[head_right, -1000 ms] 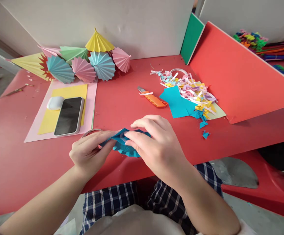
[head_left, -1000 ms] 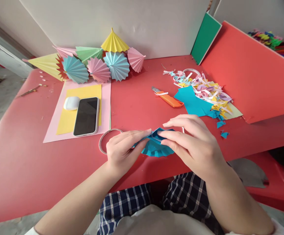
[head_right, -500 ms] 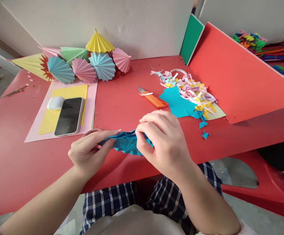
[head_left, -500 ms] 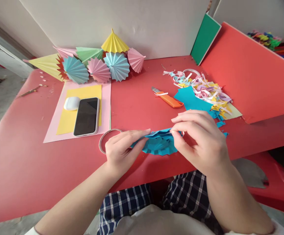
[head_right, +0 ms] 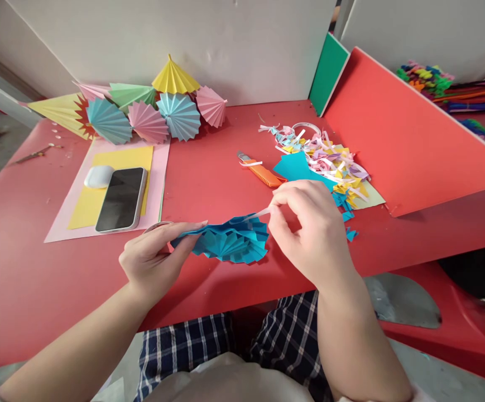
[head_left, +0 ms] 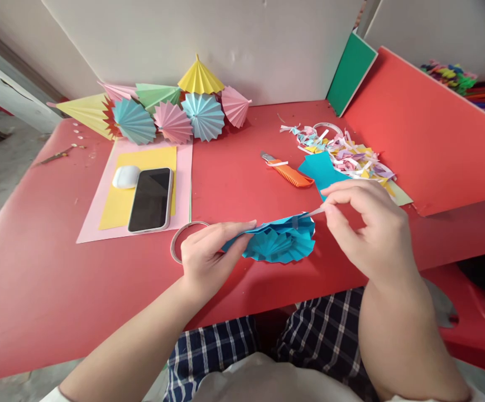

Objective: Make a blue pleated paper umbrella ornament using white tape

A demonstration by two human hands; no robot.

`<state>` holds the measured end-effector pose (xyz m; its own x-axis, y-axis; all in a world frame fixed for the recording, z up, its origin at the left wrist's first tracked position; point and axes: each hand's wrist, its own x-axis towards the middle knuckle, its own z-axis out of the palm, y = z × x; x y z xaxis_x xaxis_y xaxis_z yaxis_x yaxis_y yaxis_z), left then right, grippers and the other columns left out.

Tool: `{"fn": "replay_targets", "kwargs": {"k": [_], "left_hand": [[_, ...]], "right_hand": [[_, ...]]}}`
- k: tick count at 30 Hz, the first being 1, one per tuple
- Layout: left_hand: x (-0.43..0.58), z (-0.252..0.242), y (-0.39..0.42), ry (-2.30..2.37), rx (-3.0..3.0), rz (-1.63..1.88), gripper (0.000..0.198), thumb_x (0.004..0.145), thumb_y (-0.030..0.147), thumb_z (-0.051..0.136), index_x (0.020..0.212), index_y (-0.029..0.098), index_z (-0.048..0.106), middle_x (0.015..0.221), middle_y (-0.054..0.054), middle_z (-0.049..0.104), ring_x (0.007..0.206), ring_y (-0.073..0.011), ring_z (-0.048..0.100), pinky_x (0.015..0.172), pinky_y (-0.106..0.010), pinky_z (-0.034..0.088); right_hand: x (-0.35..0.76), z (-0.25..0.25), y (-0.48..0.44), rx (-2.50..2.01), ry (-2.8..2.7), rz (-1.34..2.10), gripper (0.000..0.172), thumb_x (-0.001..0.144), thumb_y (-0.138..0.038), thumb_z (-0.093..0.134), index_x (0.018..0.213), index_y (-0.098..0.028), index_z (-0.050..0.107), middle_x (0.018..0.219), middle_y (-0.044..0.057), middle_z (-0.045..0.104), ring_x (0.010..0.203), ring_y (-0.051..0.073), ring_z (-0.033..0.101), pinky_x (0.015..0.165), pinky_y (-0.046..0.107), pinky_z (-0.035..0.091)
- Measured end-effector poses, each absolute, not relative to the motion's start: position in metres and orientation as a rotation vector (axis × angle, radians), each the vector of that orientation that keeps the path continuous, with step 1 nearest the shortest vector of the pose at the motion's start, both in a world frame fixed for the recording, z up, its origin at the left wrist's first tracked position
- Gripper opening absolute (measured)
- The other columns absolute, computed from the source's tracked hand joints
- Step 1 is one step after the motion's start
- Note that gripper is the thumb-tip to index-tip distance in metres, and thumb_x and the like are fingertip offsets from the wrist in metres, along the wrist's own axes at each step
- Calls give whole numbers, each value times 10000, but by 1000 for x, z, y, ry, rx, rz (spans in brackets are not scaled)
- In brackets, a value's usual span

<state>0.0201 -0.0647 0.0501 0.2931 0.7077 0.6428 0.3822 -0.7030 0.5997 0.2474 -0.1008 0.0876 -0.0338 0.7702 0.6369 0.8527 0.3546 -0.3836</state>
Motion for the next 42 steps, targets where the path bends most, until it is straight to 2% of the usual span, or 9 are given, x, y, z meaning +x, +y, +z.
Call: {"fn": "replay_targets", "kwargs": {"k": [3, 6, 9, 15, 19, 25, 32, 42], "left_hand": [[21, 50, -64, 1007, 2240, 1354, 183, 774, 107, 647, 907, 226, 688, 790, 31, 738, 669, -99, 676, 586, -178, 543], [21, 49, -64, 1062, 2225, 1346, 160, 773, 127, 651, 893, 225, 692, 780, 28, 737, 650, -100, 674, 560, -179, 534], [22, 48, -64, 1093, 2205, 1348, 148, 771, 135, 653, 886, 218, 695, 766, 25, 735, 636, -99, 670, 553, -181, 527], [23, 48, -64, 1095, 2193, 1335, 145, 771, 125, 644, 883, 203, 693, 760, 21, 731, 629, -95, 665, 553, -178, 521], [24, 50, -63, 1040, 2207, 1317, 162, 766, 112, 648, 895, 204, 685, 807, 15, 736, 686, -106, 679, 624, -189, 550], [23, 53, -62, 857, 2264, 1274, 316, 755, 114, 668, 1056, 205, 634, 983, -21, 719, 825, -131, 681, 760, -239, 572], [20, 53, -62, 778, 2148, 1253, 298, 773, 61, 637, 1019, 228, 659, 982, 14, 719, 845, -108, 679, 735, -190, 578], [19, 52, -62, 776, 2095, 1261, 302, 766, 51, 640, 1006, 231, 670, 962, 18, 724, 825, -113, 681, 736, -204, 583]], "right_hand": [[252, 87, -101, -1427, -1870, -105, 142, 760, -98, 577, 851, -208, 586, 895, 55, 647, 922, 220, 599, 849, 407, 477], [245, 89, -107, -1382, -1824, -83, 242, 746, -52, 562, 920, -215, 603, 1030, 66, 620, 1015, 227, 579, 891, 418, 473], [229, 92, -113, -1206, -1780, -71, 246, 729, -40, 573, 902, -211, 609, 1128, 70, 586, 1043, 225, 568, 895, 417, 487], [207, 83, -106, -1226, -1966, -185, 139, 731, -205, 689, 845, -182, 613, 1030, 96, 625, 1036, 240, 558, 889, 417, 493], [206, 75, -101, -1221, -1950, -182, 106, 745, -162, 678, 819, -177, 602, 979, 85, 646, 993, 210, 579, 871, 383, 505], [204, 74, -102, -1191, -1948, -107, 104, 753, -127, 665, 825, -165, 600, 894, 63, 684, 943, 184, 613, 859, 346, 515], [201, 76, -102, -1189, -1915, -98, 87, 748, -123, 658, 809, -152, 602, 861, 76, 687, 894, 188, 634, 805, 340, 531], [200, 75, -102, -1184, -1891, -126, 82, 750, -115, 646, 808, -149, 599, 823, 66, 695, 871, 182, 647, 792, 335, 538]]}}
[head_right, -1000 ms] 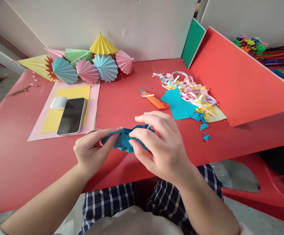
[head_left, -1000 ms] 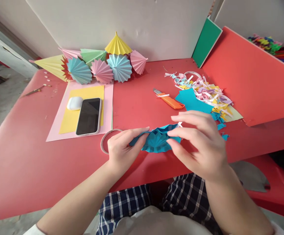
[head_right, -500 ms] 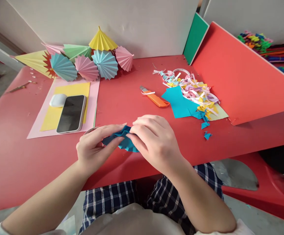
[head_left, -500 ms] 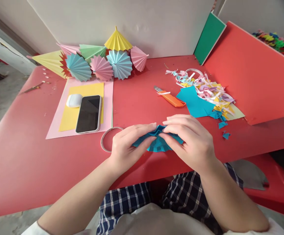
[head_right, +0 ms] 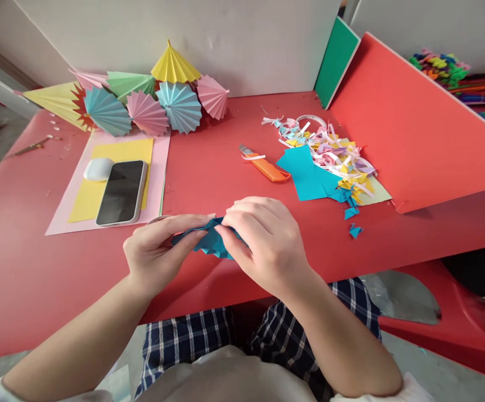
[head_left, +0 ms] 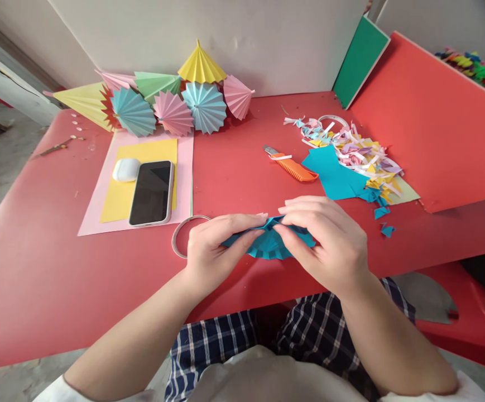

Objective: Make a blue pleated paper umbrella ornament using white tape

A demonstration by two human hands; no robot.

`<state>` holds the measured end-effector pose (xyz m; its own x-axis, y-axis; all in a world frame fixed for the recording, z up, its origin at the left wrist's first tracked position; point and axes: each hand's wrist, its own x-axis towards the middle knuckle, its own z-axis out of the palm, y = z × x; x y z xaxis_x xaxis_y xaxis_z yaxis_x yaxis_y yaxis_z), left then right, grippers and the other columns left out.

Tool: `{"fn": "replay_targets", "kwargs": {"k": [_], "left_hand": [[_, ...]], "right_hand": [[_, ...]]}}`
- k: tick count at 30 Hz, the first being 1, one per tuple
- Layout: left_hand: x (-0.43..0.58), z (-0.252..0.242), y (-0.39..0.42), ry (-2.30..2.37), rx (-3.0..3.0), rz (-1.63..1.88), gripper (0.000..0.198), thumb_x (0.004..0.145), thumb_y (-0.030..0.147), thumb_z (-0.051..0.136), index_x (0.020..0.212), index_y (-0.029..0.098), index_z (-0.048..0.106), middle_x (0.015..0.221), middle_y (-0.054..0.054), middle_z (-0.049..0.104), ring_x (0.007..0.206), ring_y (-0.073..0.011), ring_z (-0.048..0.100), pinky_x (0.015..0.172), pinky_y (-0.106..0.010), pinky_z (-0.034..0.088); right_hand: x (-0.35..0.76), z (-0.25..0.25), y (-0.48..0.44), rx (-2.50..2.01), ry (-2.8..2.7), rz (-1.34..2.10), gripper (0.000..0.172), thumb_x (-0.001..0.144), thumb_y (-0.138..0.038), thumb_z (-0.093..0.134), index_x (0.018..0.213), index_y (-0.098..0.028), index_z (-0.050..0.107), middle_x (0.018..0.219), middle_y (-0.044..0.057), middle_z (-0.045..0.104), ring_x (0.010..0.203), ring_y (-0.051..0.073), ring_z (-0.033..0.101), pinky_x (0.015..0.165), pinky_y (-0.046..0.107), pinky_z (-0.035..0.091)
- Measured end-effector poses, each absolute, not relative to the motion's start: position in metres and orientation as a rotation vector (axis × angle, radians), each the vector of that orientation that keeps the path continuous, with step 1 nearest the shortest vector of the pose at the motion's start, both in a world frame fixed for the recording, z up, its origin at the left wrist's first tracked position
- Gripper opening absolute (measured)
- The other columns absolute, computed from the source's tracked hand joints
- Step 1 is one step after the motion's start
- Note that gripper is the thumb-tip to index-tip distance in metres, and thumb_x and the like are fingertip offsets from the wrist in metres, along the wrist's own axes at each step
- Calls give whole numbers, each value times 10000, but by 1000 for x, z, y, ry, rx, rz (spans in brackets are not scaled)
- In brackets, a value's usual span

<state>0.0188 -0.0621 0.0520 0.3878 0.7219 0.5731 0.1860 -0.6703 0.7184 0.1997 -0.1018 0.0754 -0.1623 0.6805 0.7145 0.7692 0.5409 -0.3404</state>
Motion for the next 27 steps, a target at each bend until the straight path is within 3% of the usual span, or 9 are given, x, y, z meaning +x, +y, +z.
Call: {"fn": "replay_targets", "kwargs": {"k": [27], "left_hand": [[22, 54, -63, 766, 2125, 1343, 223, 758, 59, 648, 920, 209, 671, 873, 14, 732, 744, -109, 681, 664, -209, 578]], "right_hand": [[191, 74, -103, -1180, -1829, -239, 124, 739, -112, 631, 809, -187, 562, 713, 23, 679, 777, 173, 668, 786, 336, 542]]}}
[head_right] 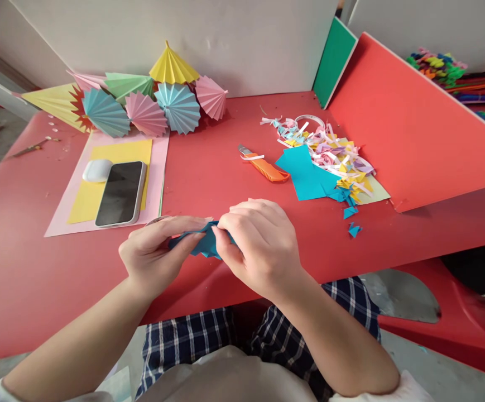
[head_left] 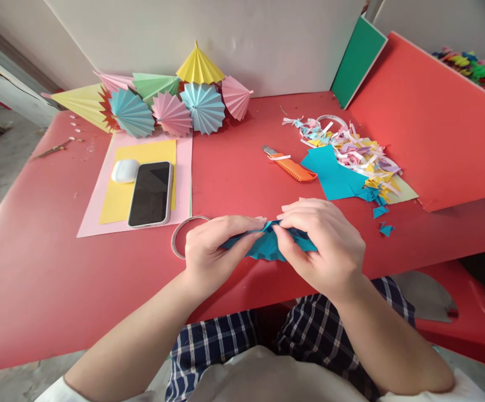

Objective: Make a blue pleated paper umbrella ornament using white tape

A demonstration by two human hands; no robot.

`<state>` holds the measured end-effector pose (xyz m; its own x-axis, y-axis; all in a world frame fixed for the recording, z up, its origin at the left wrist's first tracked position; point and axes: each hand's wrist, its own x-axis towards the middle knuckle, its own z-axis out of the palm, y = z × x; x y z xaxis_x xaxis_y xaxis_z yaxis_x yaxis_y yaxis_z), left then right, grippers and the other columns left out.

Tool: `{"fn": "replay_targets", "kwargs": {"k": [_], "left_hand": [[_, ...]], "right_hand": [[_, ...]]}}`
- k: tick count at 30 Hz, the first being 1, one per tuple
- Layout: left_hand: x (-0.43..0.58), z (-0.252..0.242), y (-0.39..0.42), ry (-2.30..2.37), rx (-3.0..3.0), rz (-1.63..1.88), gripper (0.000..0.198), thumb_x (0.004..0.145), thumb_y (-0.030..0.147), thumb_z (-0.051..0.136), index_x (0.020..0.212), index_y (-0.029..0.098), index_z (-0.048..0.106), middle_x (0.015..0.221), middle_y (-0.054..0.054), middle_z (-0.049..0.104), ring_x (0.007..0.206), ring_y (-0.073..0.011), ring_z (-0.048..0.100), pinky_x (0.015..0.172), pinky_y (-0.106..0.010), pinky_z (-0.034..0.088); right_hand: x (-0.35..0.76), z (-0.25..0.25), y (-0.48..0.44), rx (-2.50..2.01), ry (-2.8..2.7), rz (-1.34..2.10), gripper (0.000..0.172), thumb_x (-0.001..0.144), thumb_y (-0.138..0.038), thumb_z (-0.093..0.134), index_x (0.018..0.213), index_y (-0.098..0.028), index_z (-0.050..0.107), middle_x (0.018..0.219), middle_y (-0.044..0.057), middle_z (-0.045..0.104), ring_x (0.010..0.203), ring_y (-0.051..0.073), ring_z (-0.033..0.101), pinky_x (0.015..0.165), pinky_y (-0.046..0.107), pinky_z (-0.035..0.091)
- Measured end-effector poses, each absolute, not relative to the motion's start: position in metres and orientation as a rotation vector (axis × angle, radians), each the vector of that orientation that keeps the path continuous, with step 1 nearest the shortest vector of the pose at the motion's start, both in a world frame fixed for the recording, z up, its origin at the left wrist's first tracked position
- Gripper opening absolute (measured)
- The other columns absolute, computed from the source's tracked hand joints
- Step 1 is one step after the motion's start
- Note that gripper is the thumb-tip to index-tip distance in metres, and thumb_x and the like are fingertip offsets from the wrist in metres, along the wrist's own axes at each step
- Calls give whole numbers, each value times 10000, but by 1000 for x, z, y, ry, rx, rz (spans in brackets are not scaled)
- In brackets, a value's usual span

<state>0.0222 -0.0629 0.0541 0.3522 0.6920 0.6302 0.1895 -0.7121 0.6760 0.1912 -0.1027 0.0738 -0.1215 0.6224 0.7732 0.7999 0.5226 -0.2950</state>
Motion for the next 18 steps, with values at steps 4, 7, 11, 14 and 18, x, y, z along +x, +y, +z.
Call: {"fn": "replay_targets", "kwargs": {"k": [4, 7, 11, 14, 18], "left_hand": [[23, 55, -64, 758, 2126, 1339, 237, 751, 48, 649, 923, 210, 664, 870, 14, 728, 748, -108, 677, 679, -216, 576], [23, 55, -64, 751, 2128, 1341, 243, 750, 42, 646, 927, 209, 661, 870, 11, 726, 747, -109, 674, 682, -222, 574], [23, 55, -63, 721, 2157, 1361, 244, 738, 27, 654, 914, 195, 661, 857, 5, 726, 745, -110, 670, 696, -228, 564], [22, 55, -63, 718, 2157, 1355, 247, 736, 28, 657, 918, 195, 662, 858, 4, 726, 744, -112, 668, 685, -228, 563], [22, 55, -63, 725, 2158, 1349, 259, 741, 27, 652, 930, 203, 662, 873, 7, 730, 750, -116, 675, 673, -225, 567]], "right_hand": [[189, 73, -103, -1183, -1807, -238, 119, 740, -119, 628, 797, -194, 556, 712, 28, 678, 761, 169, 670, 787, 341, 546], [187, 73, -104, -1178, -1786, -237, 140, 722, -109, 640, 792, -191, 551, 712, 36, 680, 758, 175, 674, 785, 354, 548], [186, 72, -104, -1141, -1782, -217, 209, 725, -64, 614, 840, -217, 531, 722, -5, 682, 797, 157, 676, 815, 348, 541], [186, 72, -104, -1138, -1785, -203, 245, 739, -53, 602, 885, -235, 528, 733, -28, 685, 810, 144, 675, 832, 343, 532], [186, 73, -104, -1144, -1785, -210, 265, 733, -43, 611, 902, -234, 541, 731, -31, 693, 785, 141, 675, 833, 335, 523]]}}
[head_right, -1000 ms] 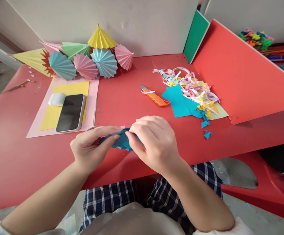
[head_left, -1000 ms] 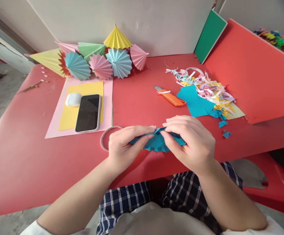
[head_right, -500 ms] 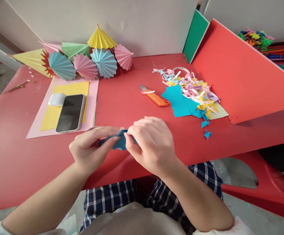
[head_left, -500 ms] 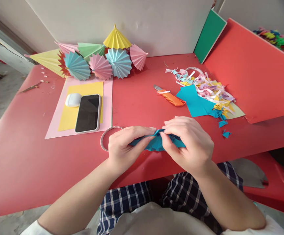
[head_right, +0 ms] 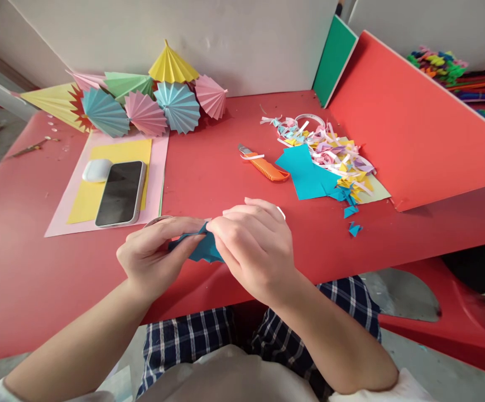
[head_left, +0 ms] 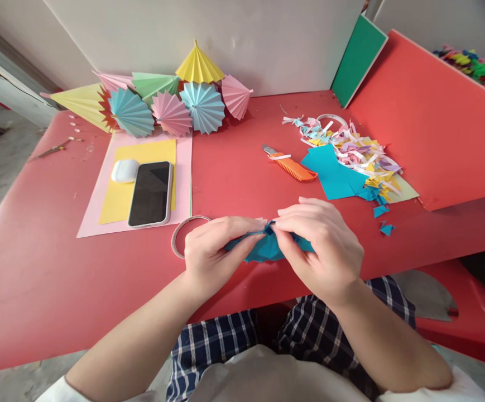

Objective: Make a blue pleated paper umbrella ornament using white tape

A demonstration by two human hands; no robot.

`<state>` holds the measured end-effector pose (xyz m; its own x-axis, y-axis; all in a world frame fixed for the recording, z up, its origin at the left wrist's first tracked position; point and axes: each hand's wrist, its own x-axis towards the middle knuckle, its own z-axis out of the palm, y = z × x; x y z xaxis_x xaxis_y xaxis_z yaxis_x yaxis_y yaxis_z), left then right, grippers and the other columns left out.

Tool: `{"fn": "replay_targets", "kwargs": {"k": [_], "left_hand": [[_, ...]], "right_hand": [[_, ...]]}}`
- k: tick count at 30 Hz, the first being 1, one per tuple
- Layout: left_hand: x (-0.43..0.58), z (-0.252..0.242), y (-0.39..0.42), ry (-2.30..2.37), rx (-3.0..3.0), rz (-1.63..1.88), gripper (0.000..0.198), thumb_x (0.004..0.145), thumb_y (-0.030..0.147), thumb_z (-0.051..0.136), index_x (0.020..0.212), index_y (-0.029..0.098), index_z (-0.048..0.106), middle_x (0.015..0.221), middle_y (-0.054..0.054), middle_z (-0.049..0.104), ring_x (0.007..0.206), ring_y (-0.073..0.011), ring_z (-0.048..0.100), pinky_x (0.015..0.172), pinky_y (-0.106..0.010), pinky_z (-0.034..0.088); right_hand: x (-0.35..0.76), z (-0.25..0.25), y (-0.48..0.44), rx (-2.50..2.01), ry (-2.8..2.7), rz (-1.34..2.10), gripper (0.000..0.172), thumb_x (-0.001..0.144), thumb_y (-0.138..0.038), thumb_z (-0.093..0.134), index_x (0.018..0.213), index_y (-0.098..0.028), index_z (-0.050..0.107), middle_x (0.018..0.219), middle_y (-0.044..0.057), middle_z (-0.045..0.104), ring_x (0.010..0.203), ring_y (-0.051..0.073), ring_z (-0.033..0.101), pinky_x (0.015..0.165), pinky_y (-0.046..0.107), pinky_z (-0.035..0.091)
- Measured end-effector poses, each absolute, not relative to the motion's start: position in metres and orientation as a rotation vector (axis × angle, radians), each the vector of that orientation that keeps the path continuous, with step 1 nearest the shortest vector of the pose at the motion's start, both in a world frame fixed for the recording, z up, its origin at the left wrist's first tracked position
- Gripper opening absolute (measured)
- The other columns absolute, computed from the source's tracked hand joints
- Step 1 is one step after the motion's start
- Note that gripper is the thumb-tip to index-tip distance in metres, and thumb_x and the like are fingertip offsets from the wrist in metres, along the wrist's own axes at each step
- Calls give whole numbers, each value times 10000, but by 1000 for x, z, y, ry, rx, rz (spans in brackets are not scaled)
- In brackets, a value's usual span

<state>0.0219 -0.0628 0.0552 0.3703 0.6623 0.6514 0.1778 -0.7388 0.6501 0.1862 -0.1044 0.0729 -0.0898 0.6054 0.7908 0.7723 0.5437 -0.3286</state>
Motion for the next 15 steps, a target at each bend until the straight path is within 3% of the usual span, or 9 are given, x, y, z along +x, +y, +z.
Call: {"fn": "replay_targets", "kwargs": {"k": [15], "left_hand": [[22, 54, -63, 735, 2181, 1355, 240, 765, 55, 632, 934, 224, 662, 865, 25, 730, 739, -110, 677, 676, -220, 561]], "right_hand": [[184, 77, -105, -1148, -1771, -206, 306, 736, -37, 626, 963, -233, 563, 755, -35, 711, 759, 126, 675, 869, 341, 505]]}}
